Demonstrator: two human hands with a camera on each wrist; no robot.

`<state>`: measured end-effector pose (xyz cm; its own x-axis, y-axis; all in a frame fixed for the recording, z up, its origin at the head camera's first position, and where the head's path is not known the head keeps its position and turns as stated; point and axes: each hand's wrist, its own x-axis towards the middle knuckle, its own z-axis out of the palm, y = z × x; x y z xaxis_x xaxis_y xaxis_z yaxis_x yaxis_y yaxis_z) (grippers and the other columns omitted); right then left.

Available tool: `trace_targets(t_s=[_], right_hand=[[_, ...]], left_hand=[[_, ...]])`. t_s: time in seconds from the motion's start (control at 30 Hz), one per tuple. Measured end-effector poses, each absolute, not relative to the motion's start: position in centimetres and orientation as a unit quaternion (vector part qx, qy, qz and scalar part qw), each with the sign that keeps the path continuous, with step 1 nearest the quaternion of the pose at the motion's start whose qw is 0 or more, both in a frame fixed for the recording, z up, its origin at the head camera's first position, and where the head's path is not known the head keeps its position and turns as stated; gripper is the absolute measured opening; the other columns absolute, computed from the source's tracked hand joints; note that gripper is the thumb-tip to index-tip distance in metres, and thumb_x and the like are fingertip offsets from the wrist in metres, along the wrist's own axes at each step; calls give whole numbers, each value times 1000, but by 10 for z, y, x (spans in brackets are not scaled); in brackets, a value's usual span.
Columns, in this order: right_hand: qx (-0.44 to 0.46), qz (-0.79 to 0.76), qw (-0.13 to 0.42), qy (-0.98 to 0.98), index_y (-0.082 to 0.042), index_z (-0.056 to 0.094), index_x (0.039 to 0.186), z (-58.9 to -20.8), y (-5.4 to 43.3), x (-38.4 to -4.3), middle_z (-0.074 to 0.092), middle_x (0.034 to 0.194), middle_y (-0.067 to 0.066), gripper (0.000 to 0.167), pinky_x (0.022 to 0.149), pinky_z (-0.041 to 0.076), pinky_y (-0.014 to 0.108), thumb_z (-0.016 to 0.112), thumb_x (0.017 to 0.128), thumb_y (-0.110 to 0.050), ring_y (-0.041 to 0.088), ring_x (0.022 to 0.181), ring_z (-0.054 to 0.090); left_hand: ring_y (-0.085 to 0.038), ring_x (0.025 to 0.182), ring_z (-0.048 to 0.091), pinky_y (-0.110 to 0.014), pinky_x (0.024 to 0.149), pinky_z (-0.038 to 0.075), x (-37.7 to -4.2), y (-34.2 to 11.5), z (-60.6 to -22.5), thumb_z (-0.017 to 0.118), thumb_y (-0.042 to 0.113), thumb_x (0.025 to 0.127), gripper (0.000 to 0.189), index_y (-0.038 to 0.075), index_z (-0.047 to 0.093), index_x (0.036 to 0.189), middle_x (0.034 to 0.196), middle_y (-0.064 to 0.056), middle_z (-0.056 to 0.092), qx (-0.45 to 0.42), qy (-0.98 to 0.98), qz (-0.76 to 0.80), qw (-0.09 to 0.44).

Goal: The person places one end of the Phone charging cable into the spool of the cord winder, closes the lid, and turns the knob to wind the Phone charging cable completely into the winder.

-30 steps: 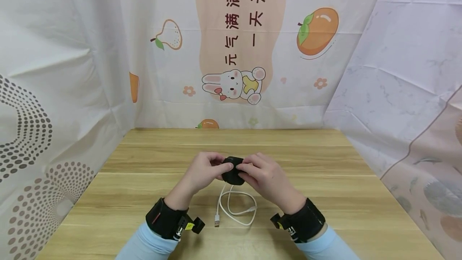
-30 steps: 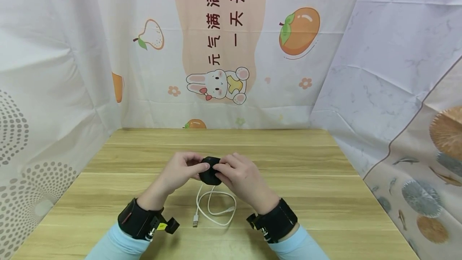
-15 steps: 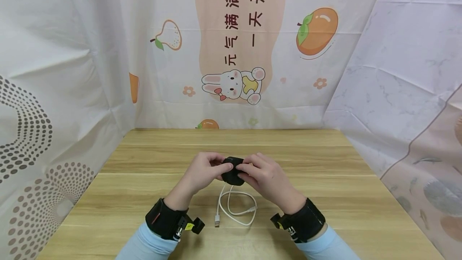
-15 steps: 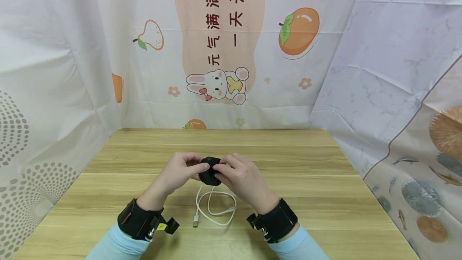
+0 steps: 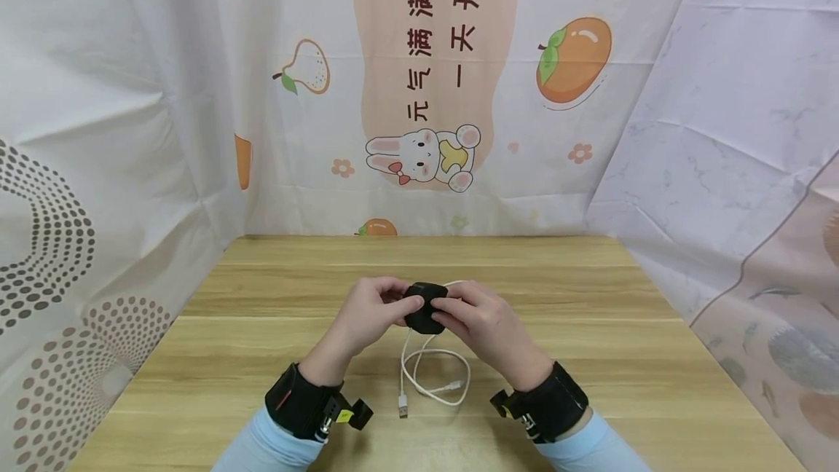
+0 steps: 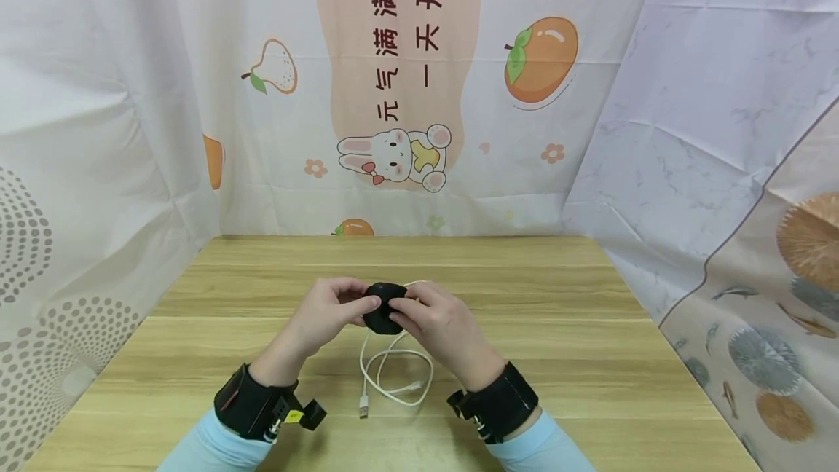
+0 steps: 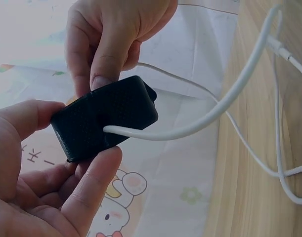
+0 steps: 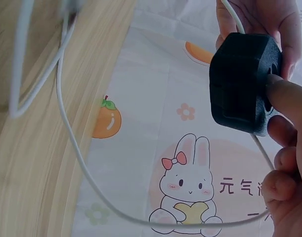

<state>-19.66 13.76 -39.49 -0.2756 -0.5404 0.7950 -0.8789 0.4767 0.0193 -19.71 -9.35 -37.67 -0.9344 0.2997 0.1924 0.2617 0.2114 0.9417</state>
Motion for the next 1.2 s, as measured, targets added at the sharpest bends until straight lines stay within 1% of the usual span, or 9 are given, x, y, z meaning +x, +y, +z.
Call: trace_targets(t_s=[0.13, 0.33, 0.47, 0.6, 0.7, 0.8, 0.93, 1.03, 1.2], right_hand=[[458, 227, 393, -764, -4, 76, 101, -396, 137, -197, 63, 94, 6, 14, 69, 56, 30, 76, 94, -16, 19, 82, 64], [444, 230, 405, -766, -2, 75, 101, -398, 136, -198, 61, 89, 5, 20, 62, 54, 25, 68, 101, -20, 15, 71, 61], [427, 227, 411, -773, -2, 75, 101, -399, 136, -197, 61, 87, 4, 23, 60, 54, 24, 64, 103, -23, 13, 68, 61], [412, 222, 421, -777, -2, 75, 101, -401, 135, -197, 62, 86, 5, 21, 61, 55, 25, 66, 102, -21, 15, 69, 63], [401, 212, 430, -781, -1, 74, 100, -402, 133, -196, 62, 86, 6, 25, 62, 56, 26, 62, 104, -22, 17, 71, 64], [388, 197, 438, -787, -1, 72, 95, -403, 131, -196, 61, 83, 6, 33, 60, 56, 27, 56, 107, -26, 17, 69, 63], [371, 192, 435, -797, -2, 68, 86, -405, 130, -195, 58, 77, 5, 40, 56, 54, 28, 49, 109, -29, 16, 64, 59], [357, 218, 419, -806, -3, 67, 83, -405, 129, -195, 59, 76, 5, 35, 55, 53, 29, 54, 108, -24, 16, 64, 58], [331, 281, 384, -815, -6, 69, 81, -404, 128, -193, 60, 72, 2, 14, 53, 48, 26, 70, 95, -6, 12, 63, 53]], left_hand=[[-21, 77, 69, -43, 69, 61, -195, -92, -376, 78, 20, 92, 25, 0, 75, 105, 89, -9, 72, 177, 775, 607, 8], [-21, 76, 68, -42, 69, 61, -193, -88, -376, 79, 21, 91, 24, 1, 75, 104, 88, -9, 72, 173, 774, 609, -11], [-21, 77, 69, -38, 67, 61, -192, -85, -377, 80, 22, 91, 24, 2, 75, 103, 89, -8, 72, 173, 774, 608, -30], [-19, 78, 68, -32, 64, 59, -190, -83, -378, 80, 23, 90, 23, 4, 75, 103, 90, -6, 72, 174, 779, 600, -55], [-18, 79, 68, -30, 63, 58, -190, -81, -380, 81, 24, 90, 22, 7, 76, 102, 89, -4, 72, 173, 788, 586, -78], [-16, 80, 68, -31, 64, 56, -188, -79, -382, 81, 25, 89, 19, 11, 77, 100, 88, 1, 72, 176, 797, 569, -101], [-13, 80, 67, -32, 65, 56, -187, -74, -385, 82, 24, 88, 18, 13, 77, 100, 88, 7, 72, 193, 802, 549, -135], [-11, 81, 67, -30, 66, 58, -186, -70, -387, 83, 22, 87, 19, 11, 77, 102, 89, 7, 70, 210, 798, 540, -166], [-11, 82, 66, -26, 62, 59, -185, -65, -391, 84, 16, 87, 20, 7, 76, 102, 90, 2, 68, 238, 787, 530, -208]])
